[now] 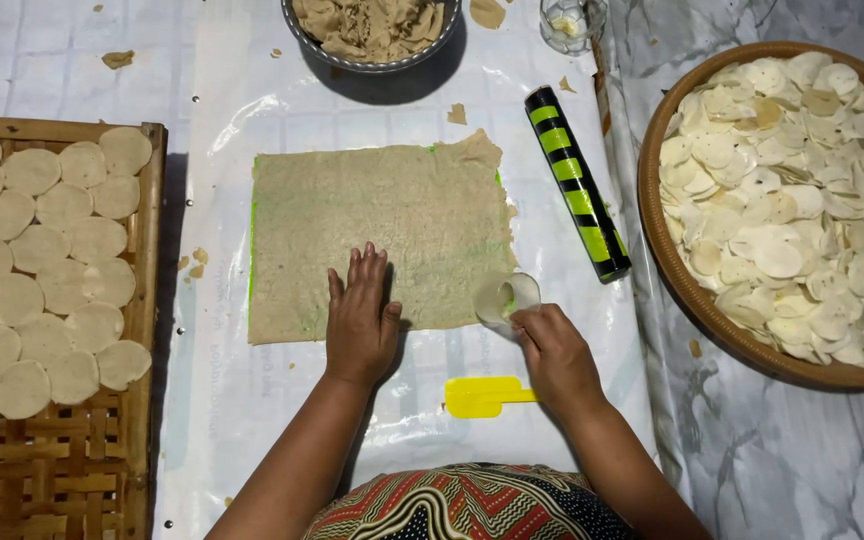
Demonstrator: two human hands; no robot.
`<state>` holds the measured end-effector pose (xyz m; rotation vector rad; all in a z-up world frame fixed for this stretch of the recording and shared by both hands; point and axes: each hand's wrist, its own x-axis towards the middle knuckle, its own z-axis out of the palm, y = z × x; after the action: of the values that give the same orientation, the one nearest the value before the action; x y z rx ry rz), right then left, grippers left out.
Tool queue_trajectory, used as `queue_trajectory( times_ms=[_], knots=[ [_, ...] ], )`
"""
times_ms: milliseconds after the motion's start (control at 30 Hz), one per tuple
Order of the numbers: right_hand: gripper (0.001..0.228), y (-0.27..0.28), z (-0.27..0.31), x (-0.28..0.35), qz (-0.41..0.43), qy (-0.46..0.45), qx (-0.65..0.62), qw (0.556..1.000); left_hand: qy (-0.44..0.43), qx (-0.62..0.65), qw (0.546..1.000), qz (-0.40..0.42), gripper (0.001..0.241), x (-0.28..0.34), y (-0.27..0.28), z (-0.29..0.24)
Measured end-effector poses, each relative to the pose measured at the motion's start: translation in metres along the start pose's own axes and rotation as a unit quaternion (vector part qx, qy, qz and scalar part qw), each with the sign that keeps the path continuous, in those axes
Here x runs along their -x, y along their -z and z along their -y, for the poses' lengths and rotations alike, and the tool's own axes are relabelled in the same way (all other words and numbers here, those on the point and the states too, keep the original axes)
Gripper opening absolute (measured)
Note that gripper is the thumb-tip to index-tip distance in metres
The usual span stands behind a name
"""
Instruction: Rolling out dough and cutting it into small circles using a circular mold in a bakery setting.
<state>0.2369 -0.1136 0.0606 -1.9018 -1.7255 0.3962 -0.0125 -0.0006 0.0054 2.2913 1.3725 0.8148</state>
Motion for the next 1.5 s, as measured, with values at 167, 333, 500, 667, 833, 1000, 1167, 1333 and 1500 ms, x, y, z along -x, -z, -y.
queue_trajectory(
  times_ms=[167, 333, 500, 667, 833, 1000, 1167, 1333, 1500],
  knots=[
    [0.016, -0.008, 0.006, 0.000, 0.007, 0.007, 0.039, 0.999, 0.000, 0.050, 0.999, -0.017, 0.071, 0.002, 0.006, 0.000],
    [0.015, -0.013, 0.008, -0.008, 0.044, 0.003, 0.092, 0.995, -0.004, 0.092, 0.995, -0.023, 0.067, 0.002, 0.012, -0.003],
    [0.015, -0.006, 0.017, -0.020, 0.118, -0.010, 0.173, 0.978, 0.002, 0.178, 0.983, -0.036, 0.066, 0.002, 0.019, -0.006],
    [0.041, 0.016, 0.056, -0.032, 0.060, -0.065, 0.146, 0.985, -0.020, 0.259, 0.964, -0.059, 0.056, 0.000, 0.033, -0.012],
    [0.057, -0.006, 0.058, -0.063, 0.078, -0.117, 0.142, 0.980, -0.080, 0.153, 0.985, -0.013, 0.048, 0.003, 0.050, -0.013],
    [0.051, -0.037, 0.029, -0.071, 0.127, -0.204, 0.114, 0.964, -0.004, 0.012, 1.000, -0.013, 0.049, 0.019, 0.085, 0.011],
    [0.049, -0.039, 0.029, -0.076, 0.128, -0.200, 0.120, 0.964, 0.096, -0.056, 0.993, -0.048, 0.056, 0.031, 0.101, 0.075],
    [0.046, -0.030, 0.043, -0.073, 0.135, -0.192, 0.120, 0.965, 0.145, -0.047, 0.988, -0.026, 0.067, 0.040, 0.098, 0.098],
    [0.050, -0.027, 0.046, -0.076, 0.155, -0.199, 0.120, 0.960, 0.151, -0.050, 0.987, 0.016, 0.072, 0.038, 0.100, 0.090]
  ],
)
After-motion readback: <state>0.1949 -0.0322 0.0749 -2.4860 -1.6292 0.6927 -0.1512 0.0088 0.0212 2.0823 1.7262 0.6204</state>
